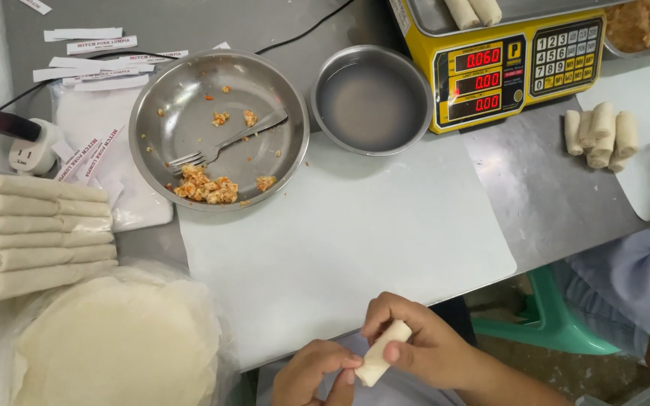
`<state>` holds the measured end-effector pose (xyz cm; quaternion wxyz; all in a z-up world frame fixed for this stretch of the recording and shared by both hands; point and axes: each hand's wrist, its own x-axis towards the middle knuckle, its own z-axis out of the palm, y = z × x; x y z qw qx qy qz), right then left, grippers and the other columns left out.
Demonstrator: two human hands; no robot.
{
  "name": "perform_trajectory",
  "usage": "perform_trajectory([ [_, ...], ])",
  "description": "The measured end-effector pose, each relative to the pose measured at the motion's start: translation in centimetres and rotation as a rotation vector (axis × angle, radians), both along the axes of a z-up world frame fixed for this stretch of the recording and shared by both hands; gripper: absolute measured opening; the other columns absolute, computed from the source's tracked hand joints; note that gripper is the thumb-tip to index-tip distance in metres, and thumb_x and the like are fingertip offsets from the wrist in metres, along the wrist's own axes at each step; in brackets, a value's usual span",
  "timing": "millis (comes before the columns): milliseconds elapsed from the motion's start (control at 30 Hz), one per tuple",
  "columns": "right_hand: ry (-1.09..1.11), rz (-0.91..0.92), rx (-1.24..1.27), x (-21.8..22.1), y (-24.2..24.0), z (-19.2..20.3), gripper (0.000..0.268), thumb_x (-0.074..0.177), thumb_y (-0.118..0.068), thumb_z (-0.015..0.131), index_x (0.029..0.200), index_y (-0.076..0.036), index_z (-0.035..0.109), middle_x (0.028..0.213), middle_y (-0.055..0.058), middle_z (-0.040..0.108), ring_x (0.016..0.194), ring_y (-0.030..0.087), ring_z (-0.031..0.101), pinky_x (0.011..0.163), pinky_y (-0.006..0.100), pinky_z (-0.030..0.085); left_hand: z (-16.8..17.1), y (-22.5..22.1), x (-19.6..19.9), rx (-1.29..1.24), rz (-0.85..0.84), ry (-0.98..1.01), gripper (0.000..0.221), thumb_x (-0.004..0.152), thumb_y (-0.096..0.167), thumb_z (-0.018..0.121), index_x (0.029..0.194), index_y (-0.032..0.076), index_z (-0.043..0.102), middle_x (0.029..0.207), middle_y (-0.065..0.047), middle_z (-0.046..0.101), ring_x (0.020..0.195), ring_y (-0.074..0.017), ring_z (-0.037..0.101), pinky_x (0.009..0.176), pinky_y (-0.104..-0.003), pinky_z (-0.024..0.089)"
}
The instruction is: Preparing spring rolls by portioning filling onto wrappers and rolling them tightly.
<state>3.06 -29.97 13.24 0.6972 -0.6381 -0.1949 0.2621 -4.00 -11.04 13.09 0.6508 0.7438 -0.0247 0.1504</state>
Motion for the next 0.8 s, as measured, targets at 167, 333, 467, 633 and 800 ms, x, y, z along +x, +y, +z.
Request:
perform_trajectory([
  [167,-0.066,0.176,0.186,0.4,-0.2,1.8,0.03,0.106,-0.039,0.062,0.12,-0.013,0.056,0.104,0.004,0.055,0.087,0.017,0.051,0.077,0.031,0.041,-0.9,0.8,-1.0,-0.205,-0.073,0.27,0.011,0.088,0.006,0.067,0.086,0.01,0.077,0.07,-0.001,0.066,0.052,-0.0086,0.05,0.047,-0.023,0.038],
  [333,-0.014,0.213,0.249,0.9,-0.3,1.0,0.018,0.105,-0.024,0.064,0.119,-0.013,0.062,0.103,0.005,0.061,0.089,0.018,0.054,0.077,0.031,0.046,-2.4,1.4,-1.2,-0.523,-0.22,0.415,0.009,0.094,0.01,0.069,0.092,0.004,0.075,0.074,-0.003,0.066,0.066,-0.0108,0.057,0.061,-0.025,0.044],
  [467,-0.107,0.221,0.17,1.1,-0.3,1.2,0.017,0.103,-0.008,0.061,0.115,-0.018,0.067,0.106,0.006,0.058,0.088,0.016,0.056,0.077,0.03,0.049,0.6,0.2,0.0,0.069,0.004,0.046,0.009,0.086,0.009,0.062,0.083,0.015,0.069,0.076,0.002,0.069,0.061,-0.011,0.061,0.056,-0.022,0.049],
  [633,-0.148,0.245,0.13,1.0,-0.8,0.6,0.039,0.093,0.013,0.053,0.109,-0.02,0.068,0.11,0.008,0.057,0.088,0.017,0.06,0.076,0.029,0.054,2.8,-0.9,1.0,0.387,0.195,-0.222,0.019,0.089,0.004,0.052,0.074,0.014,0.06,0.07,0.003,0.063,0.058,-0.0126,0.055,0.048,-0.023,0.044],
  [800,-0.204,0.164,0.088,1.0,-1.0,0.7,0.039,0.087,0.011,0.051,0.103,-0.02,0.068,0.108,0.008,0.059,0.084,0.018,0.057,0.071,0.03,0.048,1.7,-0.5,0.2,0.187,0.084,-0.105,0.011,0.085,0.01,0.062,0.092,0.014,0.069,0.086,-0.001,0.074,0.065,-0.0117,0.065,0.058,-0.024,0.051],
])
